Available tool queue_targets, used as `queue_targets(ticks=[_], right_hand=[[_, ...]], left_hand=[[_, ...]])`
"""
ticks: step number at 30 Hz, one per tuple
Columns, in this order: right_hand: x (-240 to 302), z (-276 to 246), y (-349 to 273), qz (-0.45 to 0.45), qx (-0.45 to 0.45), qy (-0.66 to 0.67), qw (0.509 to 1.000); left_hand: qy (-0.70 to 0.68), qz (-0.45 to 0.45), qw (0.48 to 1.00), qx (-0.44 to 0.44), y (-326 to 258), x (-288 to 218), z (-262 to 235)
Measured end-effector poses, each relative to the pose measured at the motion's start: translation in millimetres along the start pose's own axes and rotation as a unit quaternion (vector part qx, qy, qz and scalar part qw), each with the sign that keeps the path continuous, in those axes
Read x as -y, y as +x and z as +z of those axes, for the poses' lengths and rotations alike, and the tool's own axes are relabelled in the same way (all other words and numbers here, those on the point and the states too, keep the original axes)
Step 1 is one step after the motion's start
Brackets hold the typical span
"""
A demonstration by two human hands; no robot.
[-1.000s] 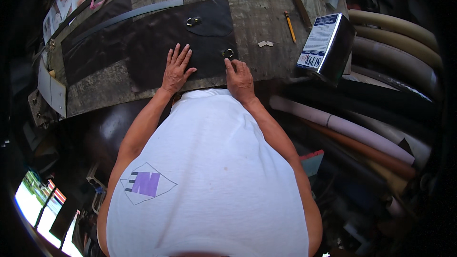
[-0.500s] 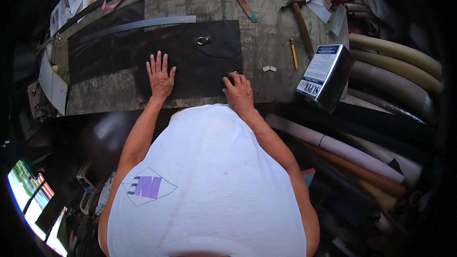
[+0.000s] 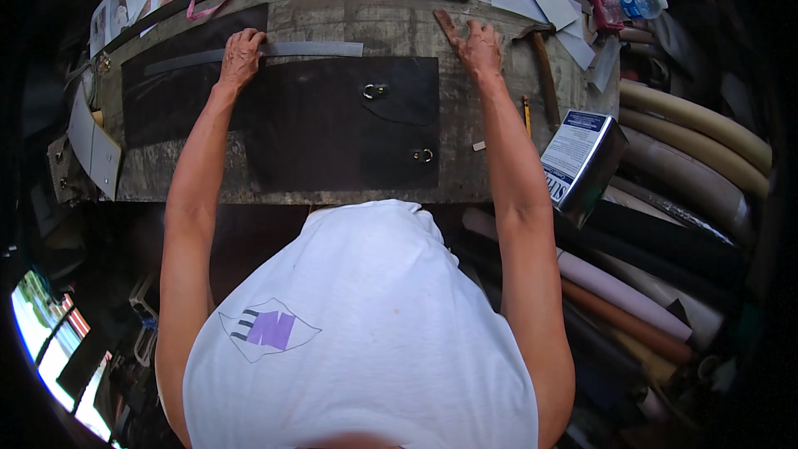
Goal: The recorder marks a piece of leather using a template and ruler, then cuts it along the marked lines.
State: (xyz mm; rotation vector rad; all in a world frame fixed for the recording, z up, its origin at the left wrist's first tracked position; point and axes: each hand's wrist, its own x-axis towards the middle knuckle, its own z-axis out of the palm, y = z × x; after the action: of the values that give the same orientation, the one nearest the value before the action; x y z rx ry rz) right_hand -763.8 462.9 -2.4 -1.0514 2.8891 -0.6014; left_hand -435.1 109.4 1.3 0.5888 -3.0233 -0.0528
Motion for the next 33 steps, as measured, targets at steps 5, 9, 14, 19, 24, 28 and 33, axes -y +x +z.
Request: queue_targets(ticks=[5,9,14,19,24,28,33], right_hand=[[-11.7,12.8,9.0,0.027,0.069,0.057,0.996],[-2.2,14.0,3.0,0.01,0.03,0.035,0.999],[3.7,13.9,-3.0,0.035,0.0,0.016,0.999],[7.8,-2.3,-9.2,0.043,0.028,0.131,0.99],[41.2,-81.5,-35.4,-0.02,-0.009,0.222,0.975],[81.1,-126.2,-81.4,0.002,-0.017,0.303,0.953],[136.1,-156.7,-156.0,0.098,0.071,0.274,0.954]], left_hand=[[-0.064,0.049,0.994,0.078,19.4,20.1,-8.9],[-0.095,0.064,0.988,0.099,20.1,27.5,-15.9],[-0.1,0.085,0.985,0.108,21.9,25.8,-18.1],[-0.063,0.076,0.982,0.162,21.8,27.1,-14.4],[-0.199,0.031,0.975,0.098,1.8,49.8,-28.5],[-0.194,0.099,0.976,-0.01,-5.5,51.4,-62.4],[-0.15,0.2,0.968,0.015,-21.4,-42.2,-133.0]])
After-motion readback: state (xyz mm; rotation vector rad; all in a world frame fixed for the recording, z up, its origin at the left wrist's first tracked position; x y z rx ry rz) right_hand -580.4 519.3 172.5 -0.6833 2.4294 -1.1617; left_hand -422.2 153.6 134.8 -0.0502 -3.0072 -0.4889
